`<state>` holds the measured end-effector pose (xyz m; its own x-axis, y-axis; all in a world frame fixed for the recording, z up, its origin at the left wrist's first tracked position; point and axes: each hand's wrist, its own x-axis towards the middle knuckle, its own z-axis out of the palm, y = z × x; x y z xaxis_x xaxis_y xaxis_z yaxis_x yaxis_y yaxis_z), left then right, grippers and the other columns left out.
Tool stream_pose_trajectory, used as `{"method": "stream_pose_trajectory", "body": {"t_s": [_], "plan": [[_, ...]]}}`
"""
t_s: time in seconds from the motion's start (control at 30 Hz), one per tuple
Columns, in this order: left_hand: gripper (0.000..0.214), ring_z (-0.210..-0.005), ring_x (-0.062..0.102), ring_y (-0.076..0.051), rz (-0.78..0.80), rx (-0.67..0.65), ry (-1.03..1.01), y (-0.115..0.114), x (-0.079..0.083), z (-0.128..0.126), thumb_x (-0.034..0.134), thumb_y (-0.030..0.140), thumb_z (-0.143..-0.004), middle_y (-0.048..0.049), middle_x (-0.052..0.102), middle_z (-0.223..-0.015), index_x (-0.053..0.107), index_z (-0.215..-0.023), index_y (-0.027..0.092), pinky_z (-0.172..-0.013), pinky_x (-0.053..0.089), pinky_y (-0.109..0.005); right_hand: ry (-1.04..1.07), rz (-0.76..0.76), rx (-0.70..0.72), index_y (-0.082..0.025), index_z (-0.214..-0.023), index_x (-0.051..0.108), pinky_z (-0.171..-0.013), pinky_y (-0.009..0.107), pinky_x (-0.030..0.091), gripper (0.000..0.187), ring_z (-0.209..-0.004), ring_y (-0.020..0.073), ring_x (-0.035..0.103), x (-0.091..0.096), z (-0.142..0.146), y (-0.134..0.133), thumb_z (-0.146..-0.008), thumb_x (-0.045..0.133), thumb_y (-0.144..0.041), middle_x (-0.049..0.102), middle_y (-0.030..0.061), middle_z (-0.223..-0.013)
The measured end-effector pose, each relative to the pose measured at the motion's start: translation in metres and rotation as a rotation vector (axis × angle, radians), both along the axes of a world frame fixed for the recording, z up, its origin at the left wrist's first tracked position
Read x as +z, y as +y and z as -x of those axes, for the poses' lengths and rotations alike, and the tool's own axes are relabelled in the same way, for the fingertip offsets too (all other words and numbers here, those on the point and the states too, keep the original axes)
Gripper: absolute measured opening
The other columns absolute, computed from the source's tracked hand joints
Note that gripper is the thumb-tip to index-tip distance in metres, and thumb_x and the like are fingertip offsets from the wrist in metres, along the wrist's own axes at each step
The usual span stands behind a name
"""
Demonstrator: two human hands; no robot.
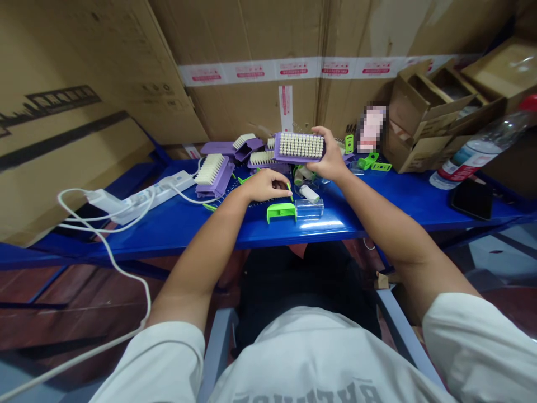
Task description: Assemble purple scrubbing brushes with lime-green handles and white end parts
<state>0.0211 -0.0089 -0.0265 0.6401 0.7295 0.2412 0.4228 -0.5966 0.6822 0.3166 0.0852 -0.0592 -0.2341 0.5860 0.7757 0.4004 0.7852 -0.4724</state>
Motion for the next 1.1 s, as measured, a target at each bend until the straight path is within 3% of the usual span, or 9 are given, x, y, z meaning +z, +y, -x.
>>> {"method": "stream_pose_trajectory", "body": {"t_s": [0.3,0.67,1.1], "plan": [[0.029,-0.067,0.063,-0.014,-0.006,0.017,-0.021,-0.0006,0.0018,0.0001,0.091,0.047,-0.08,0.0003,0.074,-0.071,0.087,-0.089,0.019,-0.069,0.051,-0.028,0.004,-0.002,-0.006,-0.029,-0.155,0.056,-0.129,0.07,0.058,0.103,-0.14,0.0444,0.071,0.0033,0.0005,-0.0047,-0.062,0.093,-0.052,0.073,0.0139,-0.154],[0.031,-0.072,0.065,-0.016,-0.006,0.081,-0.141,0.0039,-0.0003,0.0003,0.088,0.046,-0.077,-0.0007,0.074,-0.078,0.082,-0.09,0.02,-0.071,0.056,-0.029,0.003,-0.003,-0.01,-0.029,-0.156,0.059,-0.131,0.07,0.057,0.104,-0.144,0.0452,0.071,0.0038,0.0004,-0.0067,-0.063,0.098,-0.055,0.073,0.0136,-0.158],[0.03,-0.067,0.061,-0.015,-0.059,0.159,-0.275,0.0066,0.0,0.0042,0.086,0.044,-0.074,0.0006,0.069,-0.075,0.077,-0.092,0.021,-0.065,0.051,-0.029,-0.011,0.004,-0.002,-0.029,-0.156,0.059,-0.133,0.07,0.056,0.106,-0.145,0.0467,0.07,0.0049,0.0006,-0.0079,-0.063,0.099,-0.058,0.073,0.0145,-0.159]]}}
